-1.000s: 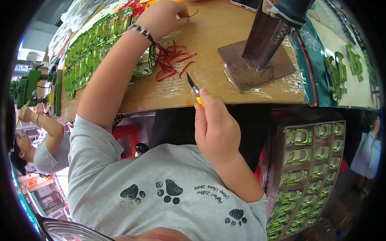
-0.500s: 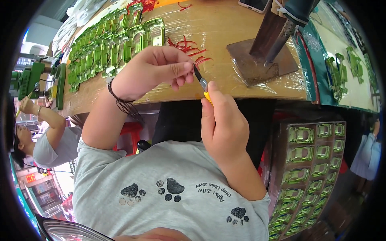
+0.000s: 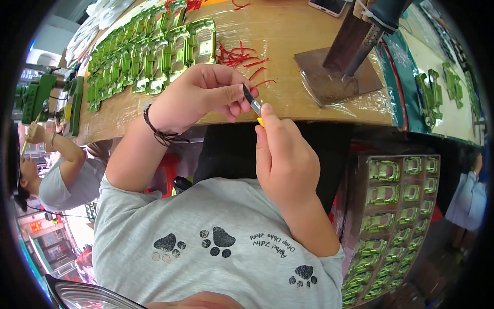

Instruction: The person assembles small plastic car body components by manually inserting red plastic clips into the parts, using small pliers.

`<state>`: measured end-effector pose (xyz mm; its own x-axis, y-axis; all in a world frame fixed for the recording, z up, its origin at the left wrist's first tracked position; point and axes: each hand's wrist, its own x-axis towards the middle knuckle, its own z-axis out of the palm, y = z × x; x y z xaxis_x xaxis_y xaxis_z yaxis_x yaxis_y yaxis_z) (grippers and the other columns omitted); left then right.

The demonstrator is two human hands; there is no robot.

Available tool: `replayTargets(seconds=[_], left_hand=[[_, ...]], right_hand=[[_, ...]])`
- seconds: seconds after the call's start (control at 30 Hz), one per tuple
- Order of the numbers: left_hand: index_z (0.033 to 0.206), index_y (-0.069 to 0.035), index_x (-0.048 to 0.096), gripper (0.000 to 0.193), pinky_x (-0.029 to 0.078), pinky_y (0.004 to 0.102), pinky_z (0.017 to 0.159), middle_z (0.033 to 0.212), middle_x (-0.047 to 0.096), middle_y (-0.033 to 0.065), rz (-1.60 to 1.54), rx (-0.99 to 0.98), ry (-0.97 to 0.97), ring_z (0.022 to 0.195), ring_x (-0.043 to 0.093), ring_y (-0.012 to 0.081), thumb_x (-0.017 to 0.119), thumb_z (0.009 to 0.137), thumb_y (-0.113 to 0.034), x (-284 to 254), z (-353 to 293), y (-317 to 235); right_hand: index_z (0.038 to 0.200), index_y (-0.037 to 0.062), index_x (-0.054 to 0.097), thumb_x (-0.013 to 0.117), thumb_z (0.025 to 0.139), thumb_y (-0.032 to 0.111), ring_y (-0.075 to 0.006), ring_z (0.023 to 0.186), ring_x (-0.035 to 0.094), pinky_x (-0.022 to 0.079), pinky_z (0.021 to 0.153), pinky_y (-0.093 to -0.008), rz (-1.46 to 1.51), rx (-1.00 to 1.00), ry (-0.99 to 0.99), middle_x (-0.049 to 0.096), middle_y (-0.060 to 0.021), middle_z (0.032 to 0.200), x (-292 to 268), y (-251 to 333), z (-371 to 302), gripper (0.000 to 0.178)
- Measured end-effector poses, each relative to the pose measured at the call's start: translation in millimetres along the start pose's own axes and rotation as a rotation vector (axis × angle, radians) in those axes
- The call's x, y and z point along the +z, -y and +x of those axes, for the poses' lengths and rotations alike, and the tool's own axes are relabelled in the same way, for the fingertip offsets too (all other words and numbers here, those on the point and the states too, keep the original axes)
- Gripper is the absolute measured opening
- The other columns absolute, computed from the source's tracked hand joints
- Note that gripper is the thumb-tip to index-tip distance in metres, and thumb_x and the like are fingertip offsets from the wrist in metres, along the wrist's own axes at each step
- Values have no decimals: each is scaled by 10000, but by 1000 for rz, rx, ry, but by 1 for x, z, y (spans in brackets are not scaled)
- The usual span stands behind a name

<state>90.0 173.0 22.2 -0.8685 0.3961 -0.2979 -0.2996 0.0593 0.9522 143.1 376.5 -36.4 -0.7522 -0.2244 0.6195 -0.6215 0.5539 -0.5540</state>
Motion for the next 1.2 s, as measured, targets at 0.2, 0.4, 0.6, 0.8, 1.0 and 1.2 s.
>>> replayTargets(seconds=[0.2,0.4,0.6,0.8,1.0,1.2], left_hand=[[1040,7,688,181,564,235,732,888,709,23,41,18,-15,786,644,79,601,1033,-151,2,4,0],[1043,32,681,166,547,219,726,887,709,26,169,72,-134,783,638,66,623,1019,-121,12,3,2],[1061,32,683,166,545,207,699,879,711,28,495,133,-261,757,642,58,642,1008,-120,14,4,15],[1047,38,680,166,552,200,706,863,706,24,288,38,-276,760,648,54,641,1007,-119,10,-8,16],[1026,30,697,152,538,232,655,866,724,46,506,162,-335,722,655,108,664,985,-112,-11,0,22],[1019,-74,757,147,548,360,772,930,709,102,1473,768,-547,837,643,307,698,887,-103,-27,33,15]], right_hand=[[1270,24,622,672,932,69,-269,677,649,527,586,-342,-37,19,-14,640,-96,849,2,-6,-1,345],[1259,43,638,674,932,102,-261,662,643,527,579,-348,-162,81,29,614,-84,812,1,-1,-1,334],[1280,62,624,647,951,135,-282,663,649,526,570,-381,-267,129,87,605,-93,805,6,1,-2,338],[1282,65,600,612,977,151,-315,682,666,530,562,-413,-364,216,82,632,-117,844,11,-6,1,317],[1263,50,600,612,983,145,-323,742,693,561,609,-397,-267,190,43,682,-130,929,15,-9,0,296],[1252,35,600,612,984,137,-334,801,708,572,645,-395,-207,181,33,708,-149,978,15,-12,-1,287]])
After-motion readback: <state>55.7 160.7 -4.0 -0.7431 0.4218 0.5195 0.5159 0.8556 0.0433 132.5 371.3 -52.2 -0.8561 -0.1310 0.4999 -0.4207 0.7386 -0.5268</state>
